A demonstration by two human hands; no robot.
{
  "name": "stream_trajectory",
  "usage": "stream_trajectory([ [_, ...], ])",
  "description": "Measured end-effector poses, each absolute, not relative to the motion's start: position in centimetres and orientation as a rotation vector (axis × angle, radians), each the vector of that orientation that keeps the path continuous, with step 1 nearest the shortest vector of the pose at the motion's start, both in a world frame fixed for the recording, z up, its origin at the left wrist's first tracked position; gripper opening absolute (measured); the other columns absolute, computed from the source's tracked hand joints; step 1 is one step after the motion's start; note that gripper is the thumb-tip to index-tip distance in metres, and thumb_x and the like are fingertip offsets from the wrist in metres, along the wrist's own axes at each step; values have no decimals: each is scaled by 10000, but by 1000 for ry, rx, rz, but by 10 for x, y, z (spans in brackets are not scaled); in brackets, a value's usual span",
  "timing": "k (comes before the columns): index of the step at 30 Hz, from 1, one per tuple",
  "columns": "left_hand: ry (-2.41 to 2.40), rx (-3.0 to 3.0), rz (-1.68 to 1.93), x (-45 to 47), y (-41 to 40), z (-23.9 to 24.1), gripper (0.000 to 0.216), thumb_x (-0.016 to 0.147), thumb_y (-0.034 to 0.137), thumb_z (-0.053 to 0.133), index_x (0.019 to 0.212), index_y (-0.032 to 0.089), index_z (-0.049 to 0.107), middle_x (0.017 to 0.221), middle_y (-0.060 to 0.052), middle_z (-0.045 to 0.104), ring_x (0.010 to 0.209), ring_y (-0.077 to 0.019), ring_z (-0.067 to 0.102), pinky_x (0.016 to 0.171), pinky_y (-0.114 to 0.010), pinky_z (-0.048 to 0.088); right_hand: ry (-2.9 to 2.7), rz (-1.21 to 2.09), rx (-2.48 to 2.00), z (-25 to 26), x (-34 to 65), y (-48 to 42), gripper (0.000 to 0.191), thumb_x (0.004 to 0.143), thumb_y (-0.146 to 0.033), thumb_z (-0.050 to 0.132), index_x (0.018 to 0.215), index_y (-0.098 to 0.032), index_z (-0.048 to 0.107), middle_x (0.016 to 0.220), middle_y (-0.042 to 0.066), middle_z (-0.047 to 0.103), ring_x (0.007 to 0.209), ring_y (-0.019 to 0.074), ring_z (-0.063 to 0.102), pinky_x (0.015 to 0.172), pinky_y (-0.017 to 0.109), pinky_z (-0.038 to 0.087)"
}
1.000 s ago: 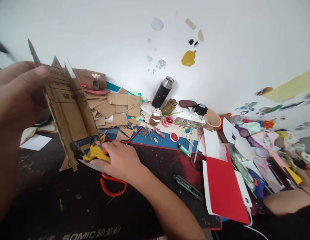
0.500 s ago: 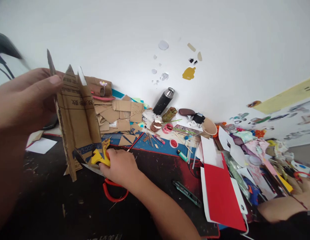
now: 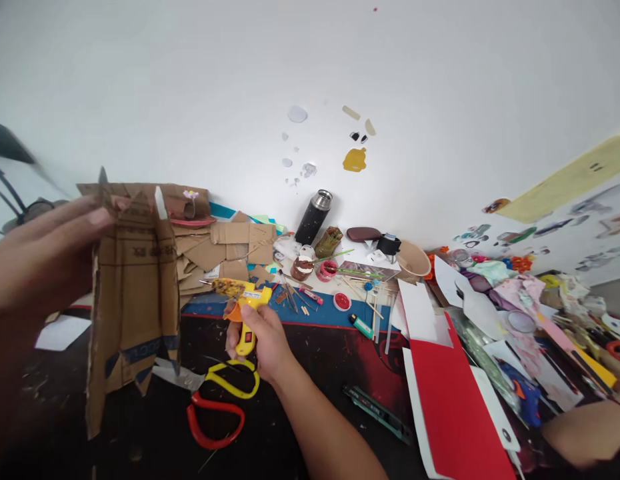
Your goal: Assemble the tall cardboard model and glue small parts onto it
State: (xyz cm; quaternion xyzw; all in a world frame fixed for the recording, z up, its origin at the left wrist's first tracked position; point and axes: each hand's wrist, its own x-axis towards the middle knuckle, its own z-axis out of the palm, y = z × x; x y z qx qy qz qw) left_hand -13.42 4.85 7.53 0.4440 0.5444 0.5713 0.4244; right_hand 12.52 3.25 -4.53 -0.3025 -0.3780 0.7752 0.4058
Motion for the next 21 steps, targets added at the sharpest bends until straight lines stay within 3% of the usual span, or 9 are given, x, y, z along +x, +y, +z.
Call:
stream_trajectory([
  [4, 1368, 1180, 1242, -138, 63, 51, 604, 873, 636, 830, 1394, 336, 780, 1493, -64, 817, 1427, -353, 726, 1181, -470, 624, -848, 1882, -805, -41, 125, 45, 643, 818, -765, 905, 978, -173, 709, 522, -73, 546, 372, 98, 449, 356, 207, 253],
  [6, 1377, 1327, 1105, -137, 67, 45, 632, 865, 607, 836, 1428, 331, 755, 1468, -79, 820, 1436, -335, 710, 1190, -440, 597, -862, 1809, -836, -41, 127, 49, 648, 827, -766, 896, 993, -168, 710, 529, -66, 560, 386, 104, 470, 369, 208, 266],
  [10, 1408, 1547, 803, -128, 72, 40, 559, 889, 600, 774, 1322, 248, 764, 1296, -117, 851, 1248, -346, 774, 1025, -435, 651, -882, 1732, -903, -47, 136, 51, 674, 874, -811, 816, 1055, -169, 715, 543, -52, 581, 410, 131, 518, 401, 231, 313],
  [14, 1394, 1641, 694, -122, 75, 30, 445, 944, 633, 708, 1173, 253, 741, 1048, -57, 823, 1051, -299, 760, 896, -371, 635, -1037, 1699, -985, -52, 145, 49, 733, 865, -888, 762, 976, -164, 743, 516, -39, 576, 416, 133, 517, 456, 255, 360],
  [18, 1401, 1598, 637, -118, 76, 20, 422, 939, 634, 723, 1162, 275, 722, 1118, -46, 812, 1093, -296, 733, 930, -359, 621, -1130, 1625, -1071, -51, 148, 45, 760, 899, -919, 702, 957, -163, 759, 499, -37, 566, 429, 127, 498, 508, 263, 421],
  [21, 1406, 1587, 621, -115, 75, 18, 461, 925, 666, 712, 1161, 271, 727, 1151, -61, 811, 1136, -316, 726, 945, -379, 631, -1196, 1564, -1114, -55, 145, 40, 719, 950, -897, 659, 801, -195, 700, 505, -22, 565, 448, 124, 505, 515, 257, 428],
])
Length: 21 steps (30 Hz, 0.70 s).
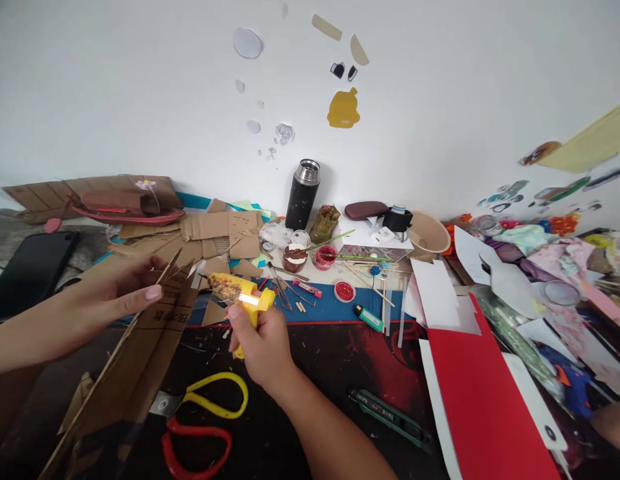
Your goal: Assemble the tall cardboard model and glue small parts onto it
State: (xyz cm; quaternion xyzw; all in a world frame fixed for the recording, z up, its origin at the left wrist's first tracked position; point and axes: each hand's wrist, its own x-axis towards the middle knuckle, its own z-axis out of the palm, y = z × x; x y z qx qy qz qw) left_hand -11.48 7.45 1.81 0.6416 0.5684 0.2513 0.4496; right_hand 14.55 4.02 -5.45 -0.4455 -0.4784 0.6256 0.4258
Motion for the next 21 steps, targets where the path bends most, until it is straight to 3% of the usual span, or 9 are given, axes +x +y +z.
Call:
stream_trajectory([
  [3, 1397, 1587, 595, -109, 72, 19, 483, 912, 686, 701, 1134, 257, 725, 1105, -72, 799, 1087, -311, 730, 924, -393, 643, -1261, 1485, -1149, -59, 144, 36, 707, 998, -850, 634, 683, -217, 623, 519, -1, 574, 472, 124, 519, 502, 245, 415],
  [9, 1329, 1531, 609, -98, 69, 24, 394, 873, 602, 761, 1096, 285, 692, 1038, -45, 785, 1035, -289, 751, 908, -390, 653, -1402, 1331, -1214, -55, 147, 33, 666, 1070, -728, 597, 626, -232, 586, 528, 13, 578, 498, 143, 543, 499, 254, 412],
  [13, 1354, 1511, 639, -95, 69, 26, 413, 853, 582, 763, 1148, 300, 700, 1133, -72, 814, 1107, -310, 759, 932, -412, 657, -1490, 1238, -1244, -51, 149, 33, 584, 1091, -617, 592, 643, -241, 577, 538, 13, 586, 521, 154, 552, 522, 268, 420],
  [21, 1376, 1534, 649, -92, 68, 28, 396, 839, 609, 752, 1070, 296, 679, 1032, -52, 801, 1054, -306, 754, 879, -392, 658, -1581, 1166, -1233, -45, 149, 33, 514, 1085, -520, 581, 644, -260, 534, 526, -5, 560, 526, 160, 548, 533, 285, 401],
])
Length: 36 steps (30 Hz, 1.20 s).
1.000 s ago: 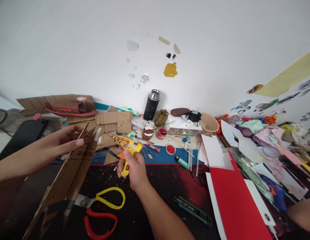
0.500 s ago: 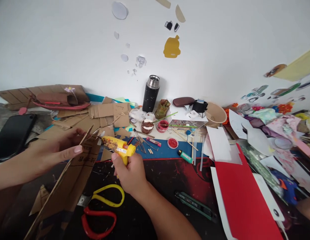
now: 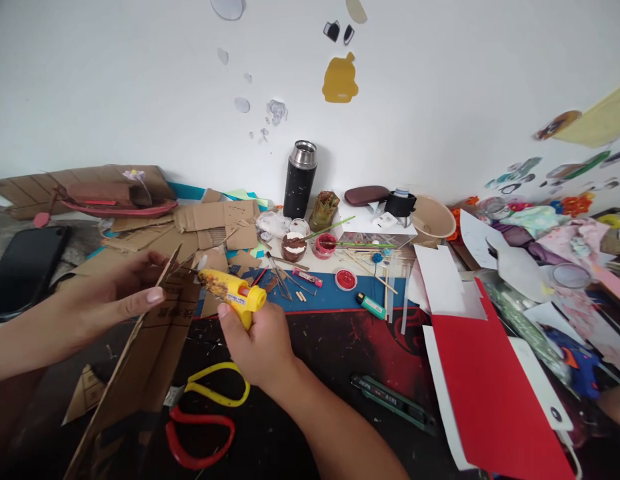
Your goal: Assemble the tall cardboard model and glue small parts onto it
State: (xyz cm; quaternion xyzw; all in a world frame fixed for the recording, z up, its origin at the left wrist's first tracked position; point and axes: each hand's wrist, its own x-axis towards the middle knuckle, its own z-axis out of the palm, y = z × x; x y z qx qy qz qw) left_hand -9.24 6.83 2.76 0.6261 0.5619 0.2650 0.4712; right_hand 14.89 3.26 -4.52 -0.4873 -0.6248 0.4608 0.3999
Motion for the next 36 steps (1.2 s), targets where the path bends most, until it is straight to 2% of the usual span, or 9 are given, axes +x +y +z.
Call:
stream_trajectory([
  [9, 1361, 1577, 621, -100, 67, 22, 404, 929, 622, 718, 1134, 278, 662, 1060, -43, 797, 1042, -286, 734, 893, -356, 634, -1603, 1157, -1241, -40, 149, 31, 481, 1080, -495, 600, 667, -261, 526, 551, -4, 577, 568, 172, 583, 550, 282, 419],
  [15, 1388, 1580, 631, -94, 68, 26, 427, 858, 640, 761, 1105, 301, 684, 1060, -48, 824, 1069, -312, 750, 906, -379, 652, -1622, 1160, -1246, -39, 149, 32, 481, 1079, -499, 585, 667, -256, 533, 555, -2, 583, 563, 162, 568, 544, 273, 410],
  [21, 1441, 1613, 630, -93, 67, 26, 503, 845, 676, 750, 1183, 305, 716, 1093, -68, 836, 1114, -334, 751, 920, -402, 661, -1628, 1151, -1219, -36, 149, 32, 472, 1081, -483, 578, 669, -258, 533, 551, -7, 581, 545, 162, 569, 564, 291, 411],
  [25, 1425, 1599, 667, -92, 67, 24, 460, 821, 667, 769, 1111, 319, 694, 1083, -66, 828, 1097, -337, 757, 907, -408, 664, -1635, 1143, -1223, -35, 150, 32, 469, 1078, -482, 575, 668, -257, 541, 564, -7, 593, 548, 164, 579, 596, 307, 421],
  [31, 1384, 1563, 652, -95, 66, 23, 436, 864, 624, 778, 1135, 298, 677, 1126, -68, 840, 1112, -326, 776, 917, -402, 671, -1651, 1107, -1227, -36, 150, 32, 464, 1081, -479, 576, 675, -257, 536, 589, -1, 610, 573, 171, 604, 629, 317, 433],
  [36, 1371, 1573, 659, -95, 66, 22, 500, 873, 670, 781, 1183, 289, 684, 1157, -82, 851, 1130, -327, 779, 952, -412, 679, -1659, 1095, -1217, -37, 150, 32, 466, 1082, -480, 571, 676, -255, 537, 578, -4, 604, 559, 166, 599, 614, 308, 427],
])
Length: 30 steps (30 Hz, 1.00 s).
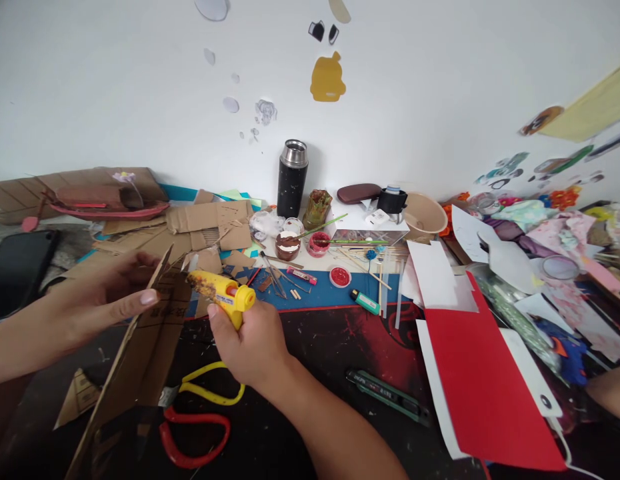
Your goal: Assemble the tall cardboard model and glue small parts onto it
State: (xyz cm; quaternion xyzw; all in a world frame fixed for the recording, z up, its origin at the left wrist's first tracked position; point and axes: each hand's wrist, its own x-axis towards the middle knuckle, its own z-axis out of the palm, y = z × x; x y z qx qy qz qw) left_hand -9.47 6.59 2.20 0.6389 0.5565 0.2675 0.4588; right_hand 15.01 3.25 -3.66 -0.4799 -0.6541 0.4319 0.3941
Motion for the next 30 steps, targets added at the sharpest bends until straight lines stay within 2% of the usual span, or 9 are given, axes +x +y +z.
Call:
stream_trajectory([
  [8, 1373, 1542, 703, -98, 65, 13, 682, 848, 805, 782, 1272, 276, 702, 1149, -86, 851, 1119, -331, 803, 950, -441, 701, -1687, 1044, -1226, -37, 150, 33, 455, 1066, -470, 564, 670, -256, 502, 576, -15, 579, 555, 151, 566, 609, 299, 416],
  [18, 1346, 1541, 701, -98, 66, 14, 578, 865, 754, 800, 1182, 285, 684, 1188, -88, 853, 1128, -323, 819, 936, -423, 706, -1679, 1037, -1208, -37, 150, 33, 438, 1059, -456, 575, 678, -250, 506, 590, -14, 575, 562, 148, 550, 603, 301, 396],
  [25, 1383, 1555, 683, -98, 66, 13, 551, 856, 743, 792, 1141, 287, 674, 1110, -72, 850, 1078, -323, 822, 894, -424, 708, -1698, 993, -1209, -36, 149, 32, 437, 1055, -438, 582, 680, -256, 450, 581, -35, 502, 545, 136, 469, 580, 291, 366],
  [30, 1373, 1543, 680, -98, 65, 13, 526, 857, 712, 800, 1145, 289, 679, 1181, -85, 847, 1130, -328, 818, 935, -436, 703, -1720, 981, -1223, -36, 149, 32, 437, 1063, -445, 568, 689, -256, 447, 593, -33, 503, 559, 137, 472, 591, 291, 372],
])
